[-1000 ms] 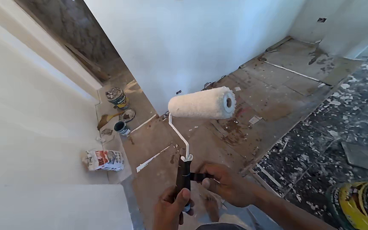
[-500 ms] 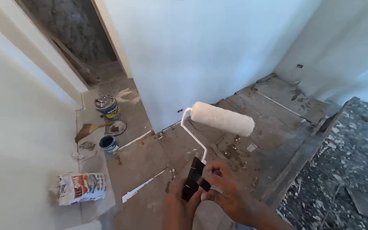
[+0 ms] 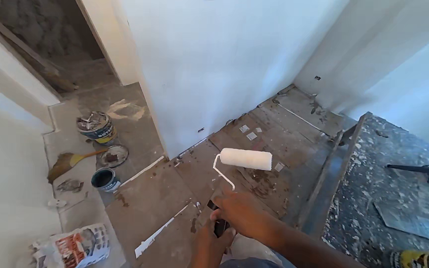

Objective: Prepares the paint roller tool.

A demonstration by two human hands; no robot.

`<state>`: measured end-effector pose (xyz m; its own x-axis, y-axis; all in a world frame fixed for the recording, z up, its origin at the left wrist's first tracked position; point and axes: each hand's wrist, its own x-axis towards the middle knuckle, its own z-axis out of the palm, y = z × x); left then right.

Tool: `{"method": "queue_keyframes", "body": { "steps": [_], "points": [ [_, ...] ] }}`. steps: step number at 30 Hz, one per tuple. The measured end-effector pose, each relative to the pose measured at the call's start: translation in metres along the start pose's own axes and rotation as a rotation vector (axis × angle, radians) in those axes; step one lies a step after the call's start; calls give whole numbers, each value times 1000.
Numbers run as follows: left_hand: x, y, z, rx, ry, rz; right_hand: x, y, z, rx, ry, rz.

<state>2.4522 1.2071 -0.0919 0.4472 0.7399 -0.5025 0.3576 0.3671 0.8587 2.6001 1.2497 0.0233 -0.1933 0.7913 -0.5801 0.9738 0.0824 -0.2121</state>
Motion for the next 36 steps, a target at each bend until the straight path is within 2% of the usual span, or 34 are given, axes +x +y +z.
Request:
{"method": "queue_keyframes", "body": {
  "steps": [3,5,9,11,12,13,14,15,17,18,21,24,27,31,33,36],
  "points": [
    [9,2,-12,-108,26,56,22,-13,-1,34,27,51],
    [17,7,-18,-55,112,73,30,-8,0,192,174,48],
    [34,16,-24,-134,191,98,35,15,26,427,643,-132],
    [37,25,-34,-253,114,48,40,31,55,676,967,-252],
    [38,31,-41,-341,39,15,44,40,66,790,1053,-270],
    [39,35,-49,-426,-55,-14,49,50,74,881,1059,-258],
    [40,38,-58,-516,-161,-18,52,62,77,951,977,-252],
    [41,40,-65,-609,-259,-3,54,73,74,1009,821,-280],
    [46,44,-75,-763,-429,57,60,89,56,1056,533,-473],
    [51,48,-77,-814,-496,86,63,93,43,1022,449,-566],
    [60,67,-76,-914,-624,97,69,97,1,832,334,-726],
    [68,89,-65,-988,-661,67,87,113,-21,827,355,-843],
    [78,99,-52,-1004,-620,78,101,136,-48,735,344,-860],
    [82,114,-51,-1027,-434,191,119,171,-65,719,320,-925],
    [83,124,-52,-948,-279,237,121,180,-70,807,309,-950],
    [88,139,-46,-687,-3,252,114,181,-77,932,302,-953]
  ]
}}
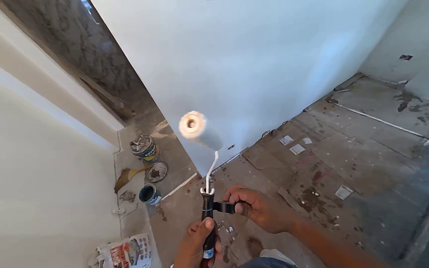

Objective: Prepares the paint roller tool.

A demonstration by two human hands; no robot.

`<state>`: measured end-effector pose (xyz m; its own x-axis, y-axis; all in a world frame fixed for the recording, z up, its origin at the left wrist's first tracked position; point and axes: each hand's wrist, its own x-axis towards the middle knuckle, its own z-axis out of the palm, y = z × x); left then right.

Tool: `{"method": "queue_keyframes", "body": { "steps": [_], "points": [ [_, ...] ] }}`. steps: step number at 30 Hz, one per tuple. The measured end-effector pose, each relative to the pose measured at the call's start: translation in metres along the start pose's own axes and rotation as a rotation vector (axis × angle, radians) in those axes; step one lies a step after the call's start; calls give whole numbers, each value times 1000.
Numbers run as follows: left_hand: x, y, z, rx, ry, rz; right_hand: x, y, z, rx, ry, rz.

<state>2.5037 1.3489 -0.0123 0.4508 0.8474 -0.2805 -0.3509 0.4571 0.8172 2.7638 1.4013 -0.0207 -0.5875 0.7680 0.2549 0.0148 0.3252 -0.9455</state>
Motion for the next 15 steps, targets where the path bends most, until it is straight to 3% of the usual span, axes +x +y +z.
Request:
{"method": "queue_keyframes", "body": {
  "steps": [5,10,15],
  "points": [
    [9,-2,22,356,271,35,-8,-10,-8,96,58,-31],
    [30,-17,41,1133,658,18,-8,-16,-5,-118,56,5],
    [45,-18,45,1164,615,-66,-5,-18,-4,-252,42,20]
  ]
}}
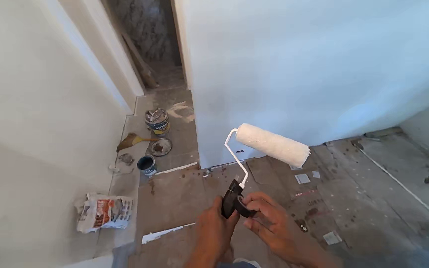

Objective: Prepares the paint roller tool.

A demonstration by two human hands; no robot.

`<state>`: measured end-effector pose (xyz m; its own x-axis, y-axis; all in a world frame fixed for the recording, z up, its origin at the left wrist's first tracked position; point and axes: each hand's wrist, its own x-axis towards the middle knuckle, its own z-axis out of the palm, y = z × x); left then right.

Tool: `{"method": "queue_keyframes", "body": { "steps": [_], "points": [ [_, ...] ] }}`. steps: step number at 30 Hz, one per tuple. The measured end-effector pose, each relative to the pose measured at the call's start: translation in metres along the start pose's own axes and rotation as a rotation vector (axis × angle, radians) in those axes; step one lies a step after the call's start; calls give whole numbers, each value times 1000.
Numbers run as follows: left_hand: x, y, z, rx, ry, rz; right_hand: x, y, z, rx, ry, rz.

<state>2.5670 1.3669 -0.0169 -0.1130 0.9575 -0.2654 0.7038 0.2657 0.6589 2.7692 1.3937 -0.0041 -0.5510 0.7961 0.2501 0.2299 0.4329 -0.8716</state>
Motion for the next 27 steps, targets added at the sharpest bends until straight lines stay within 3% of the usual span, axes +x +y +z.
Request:
{"method": "queue_keyframes", "body": {
  "steps": [4,6,10,13,21,27],
  "points": [
    [5,0,-4,15,-153,-69,13,5,-4,-102,-68,-82],
    [4,0,-6,39,-224,-62,27,2,-4,-179,-153,-37],
    [-1,-11,-2,173,-290,-1,66,-18,5,-351,-313,482],
    [-3,-24,-5,246,-325,-3,92,-33,18,-499,-451,677],
    [8,-34,-13,-15,-395,-52,111,-24,53,-657,-416,692],
    [12,-33,-15,-82,-414,-36,146,-31,61,-990,-642,729]
  ]
}}
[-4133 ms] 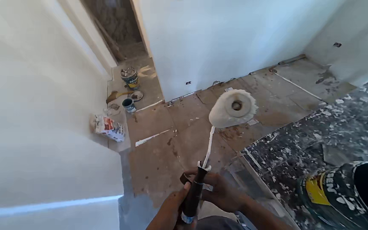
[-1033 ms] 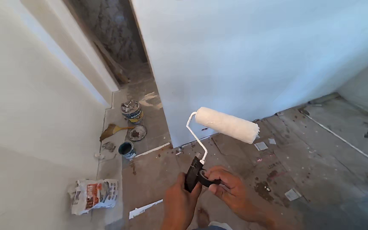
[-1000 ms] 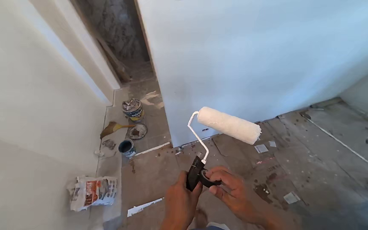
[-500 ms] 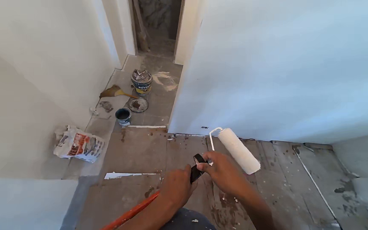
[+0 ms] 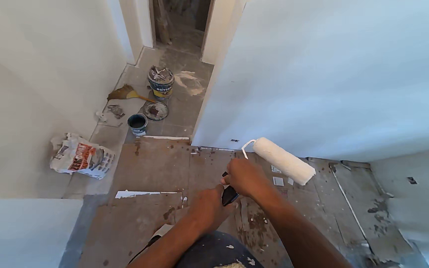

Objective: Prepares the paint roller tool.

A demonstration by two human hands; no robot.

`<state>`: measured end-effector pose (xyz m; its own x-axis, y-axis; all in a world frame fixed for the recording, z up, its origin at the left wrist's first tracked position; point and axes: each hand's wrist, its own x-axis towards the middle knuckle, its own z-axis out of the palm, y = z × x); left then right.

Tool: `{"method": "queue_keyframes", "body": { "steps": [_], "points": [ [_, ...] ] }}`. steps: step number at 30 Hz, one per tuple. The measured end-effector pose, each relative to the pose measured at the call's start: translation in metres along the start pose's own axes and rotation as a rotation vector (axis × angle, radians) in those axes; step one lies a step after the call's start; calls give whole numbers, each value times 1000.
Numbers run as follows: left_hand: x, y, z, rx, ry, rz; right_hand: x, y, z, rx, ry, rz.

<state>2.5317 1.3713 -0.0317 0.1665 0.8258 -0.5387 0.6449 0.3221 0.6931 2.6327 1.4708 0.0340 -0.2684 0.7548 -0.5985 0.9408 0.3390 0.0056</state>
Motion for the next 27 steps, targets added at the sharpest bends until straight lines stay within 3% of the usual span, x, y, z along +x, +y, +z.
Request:
{"method": "queue_keyframes", "body": {
  "steps": [2,4,6,7,10,13,17,23,27],
  "points": [
    [7,-8,-6,-152,-29,52,-11,3,5,47,201,-50],
    [14,-21,-15,-389,-78,135,-26,21,35,264,694,-260],
    [13,-28,-28,-660,-190,190,-29,32,72,712,1158,-461],
    [11,-29,-35,-754,-259,215,-29,35,84,958,1210,-499],
    [7,-35,-47,-968,-445,316,-13,52,104,1438,848,-616],
    [7,-38,-51,-1127,-502,405,13,66,92,1516,550,-899],
    [6,-38,-47,-1326,-624,510,25,61,72,1617,368,-1000],
    [-2,-30,-44,-1195,-410,525,25,51,63,1445,313,-1006],
    [-10,-19,-43,-1156,-351,552,26,54,61,1426,159,-1079]
  ]
}}
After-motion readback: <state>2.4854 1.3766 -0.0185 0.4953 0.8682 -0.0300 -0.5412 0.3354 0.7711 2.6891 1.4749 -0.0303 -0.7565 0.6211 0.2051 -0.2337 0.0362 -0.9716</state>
